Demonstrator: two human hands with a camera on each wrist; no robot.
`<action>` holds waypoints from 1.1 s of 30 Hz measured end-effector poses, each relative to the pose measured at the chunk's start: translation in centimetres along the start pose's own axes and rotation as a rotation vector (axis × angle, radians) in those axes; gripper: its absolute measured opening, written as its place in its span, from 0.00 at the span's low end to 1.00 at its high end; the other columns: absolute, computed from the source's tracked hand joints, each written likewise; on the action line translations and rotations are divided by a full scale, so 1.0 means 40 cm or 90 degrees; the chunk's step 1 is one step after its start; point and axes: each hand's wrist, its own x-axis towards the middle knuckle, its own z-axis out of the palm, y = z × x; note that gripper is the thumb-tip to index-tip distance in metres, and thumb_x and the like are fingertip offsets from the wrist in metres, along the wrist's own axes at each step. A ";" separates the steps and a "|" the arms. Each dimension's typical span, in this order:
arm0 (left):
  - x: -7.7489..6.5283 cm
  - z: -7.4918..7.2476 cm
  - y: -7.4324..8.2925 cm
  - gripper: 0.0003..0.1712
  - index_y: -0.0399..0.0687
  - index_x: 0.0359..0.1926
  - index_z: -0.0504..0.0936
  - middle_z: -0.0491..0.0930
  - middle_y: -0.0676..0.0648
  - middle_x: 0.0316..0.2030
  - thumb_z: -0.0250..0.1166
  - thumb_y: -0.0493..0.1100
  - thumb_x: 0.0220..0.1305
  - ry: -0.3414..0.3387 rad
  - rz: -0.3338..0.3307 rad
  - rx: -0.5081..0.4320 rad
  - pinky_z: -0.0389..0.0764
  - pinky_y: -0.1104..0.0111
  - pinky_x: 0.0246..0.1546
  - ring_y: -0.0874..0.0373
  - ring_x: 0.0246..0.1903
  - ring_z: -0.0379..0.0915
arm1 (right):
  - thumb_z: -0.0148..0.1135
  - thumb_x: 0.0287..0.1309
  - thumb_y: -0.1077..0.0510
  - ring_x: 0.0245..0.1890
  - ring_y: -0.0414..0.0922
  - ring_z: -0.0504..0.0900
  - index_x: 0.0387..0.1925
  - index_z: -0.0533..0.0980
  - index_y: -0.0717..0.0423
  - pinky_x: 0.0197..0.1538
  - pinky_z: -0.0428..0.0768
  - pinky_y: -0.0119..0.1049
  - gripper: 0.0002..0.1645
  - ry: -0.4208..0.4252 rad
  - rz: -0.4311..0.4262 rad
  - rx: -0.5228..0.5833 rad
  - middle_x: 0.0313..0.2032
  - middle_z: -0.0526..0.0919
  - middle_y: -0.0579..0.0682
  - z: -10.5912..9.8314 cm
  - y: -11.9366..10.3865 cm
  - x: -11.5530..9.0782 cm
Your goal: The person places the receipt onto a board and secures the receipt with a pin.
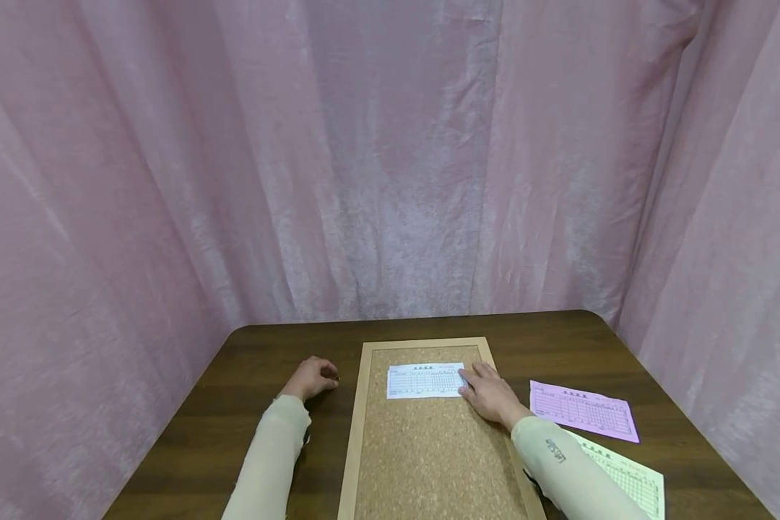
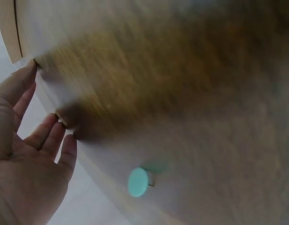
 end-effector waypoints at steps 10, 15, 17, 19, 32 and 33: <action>-0.004 -0.012 0.006 0.17 0.48 0.50 0.87 0.74 0.37 0.56 0.72 0.36 0.59 -0.048 -0.025 0.037 0.64 0.43 0.59 0.37 0.59 0.63 | 0.50 0.74 0.51 0.72 0.68 0.51 0.69 0.67 0.63 0.69 0.52 0.63 0.30 0.010 -0.021 0.003 0.70 0.57 0.72 0.010 0.001 0.001; -0.011 -0.018 0.008 0.13 0.51 0.47 0.87 0.71 0.36 0.59 0.70 0.37 0.61 -0.062 -0.039 0.050 0.62 0.40 0.59 0.36 0.61 0.60 | 0.52 0.73 0.53 0.72 0.67 0.51 0.68 0.68 0.62 0.69 0.53 0.62 0.28 0.002 -0.010 -0.007 0.71 0.58 0.71 0.004 -0.012 0.002; -0.012 -0.018 0.008 0.12 0.52 0.46 0.87 0.70 0.36 0.60 0.70 0.38 0.61 -0.064 -0.043 0.051 0.61 0.39 0.59 0.35 0.61 0.59 | 0.51 0.73 0.53 0.72 0.67 0.52 0.68 0.69 0.61 0.69 0.53 0.61 0.27 0.001 -0.010 -0.011 0.71 0.58 0.70 0.004 -0.013 0.002; -0.011 -0.018 0.010 0.11 0.52 0.45 0.87 0.70 0.36 0.60 0.70 0.38 0.61 -0.061 -0.046 0.047 0.61 0.39 0.59 0.36 0.61 0.59 | 0.52 0.73 0.53 0.72 0.67 0.52 0.68 0.69 0.62 0.69 0.53 0.62 0.27 0.004 -0.012 -0.009 0.70 0.58 0.71 0.003 -0.012 0.001; -0.001 -0.002 -0.001 0.06 0.49 0.37 0.87 0.75 0.38 0.53 0.73 0.39 0.58 -0.031 -0.015 0.043 0.66 0.43 0.57 0.37 0.57 0.65 | 0.51 0.74 0.52 0.72 0.67 0.52 0.69 0.68 0.61 0.69 0.53 0.61 0.28 0.004 -0.007 -0.018 0.70 0.58 0.71 0.001 0.000 -0.001; -0.001 -0.002 0.000 0.06 0.49 0.37 0.87 0.75 0.38 0.53 0.73 0.38 0.57 -0.029 -0.014 0.040 0.66 0.43 0.57 0.37 0.57 0.65 | 0.51 0.74 0.52 0.72 0.67 0.52 0.68 0.68 0.61 0.69 0.53 0.61 0.28 0.005 -0.009 -0.017 0.70 0.58 0.71 0.001 0.002 -0.001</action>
